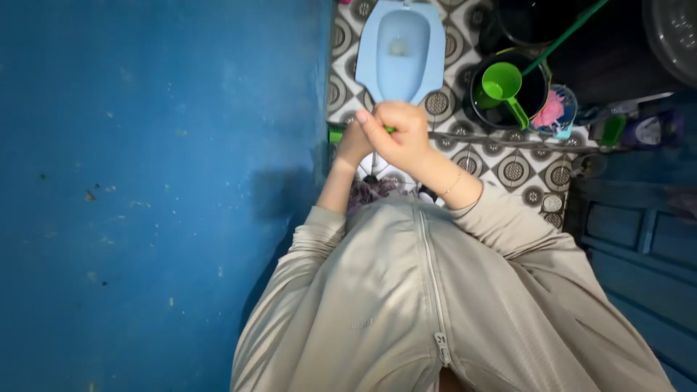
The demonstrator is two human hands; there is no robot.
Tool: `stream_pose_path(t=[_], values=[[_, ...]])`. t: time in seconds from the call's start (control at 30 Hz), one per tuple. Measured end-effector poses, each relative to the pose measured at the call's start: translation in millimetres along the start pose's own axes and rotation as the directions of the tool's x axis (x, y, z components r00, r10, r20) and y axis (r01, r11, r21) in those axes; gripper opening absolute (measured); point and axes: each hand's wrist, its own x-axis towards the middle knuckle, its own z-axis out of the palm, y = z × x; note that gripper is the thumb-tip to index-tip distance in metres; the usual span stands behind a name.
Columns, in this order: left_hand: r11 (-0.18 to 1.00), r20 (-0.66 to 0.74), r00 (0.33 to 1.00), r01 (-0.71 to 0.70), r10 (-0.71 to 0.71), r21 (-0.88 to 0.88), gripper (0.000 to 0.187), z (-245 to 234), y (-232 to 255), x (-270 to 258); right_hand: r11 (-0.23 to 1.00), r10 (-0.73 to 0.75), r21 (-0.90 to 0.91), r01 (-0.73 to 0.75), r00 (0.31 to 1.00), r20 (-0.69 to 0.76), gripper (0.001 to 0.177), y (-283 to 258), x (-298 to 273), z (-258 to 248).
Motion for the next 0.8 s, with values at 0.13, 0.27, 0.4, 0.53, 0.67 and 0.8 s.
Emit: stream_pose_path(t=[0.13,0.27,0.4,0.53,0.67,0.8], values=[[1.0,-0.002,1.0,-0.001,0.001,-0.014,0.028,-13.9,18.6,11.1,1.0,0.0,-0.01,-0.001,1.0,-0.019,0.052,3.8,-9.2,7.0],[0.999,0.012,1.0,0.022,-0.022,-0.028,0.029,-22.4,34.3,6.5,1.0,0.015,0.016,-0.014,0.999,-0.03,0.054,-25.3,9.5,-6.6],[0.998,0.017,0.999,0.042,-0.042,-0.043,0.03,-33.1,53.1,8.5,1.0,-0.004,0.005,0.004,1.0,-0.014,0.055,-86.8,48.1,-28.3],[0.99,0.067,0.988,0.137,-0.136,-0.018,0.017,-56.8,95.0,-1.0,1.0,-0.019,-0.017,0.019,1.0,-0.003,0.057,-126.3,65.2,-38.9],[0.994,0.102,0.989,0.108,-0.106,-0.009,0.023,-43.5,80.3,2.5,1.0,-0.008,-0.014,0.008,0.999,-0.035,0.055,-112.1,53.7,-36.8],[0.997,0.097,0.994,0.055,-0.049,-0.057,0.028,-31.5,77.4,9.4,1.0,-0.009,-0.004,0.009,0.996,-0.084,0.055,-68.0,26.4,-29.8]])
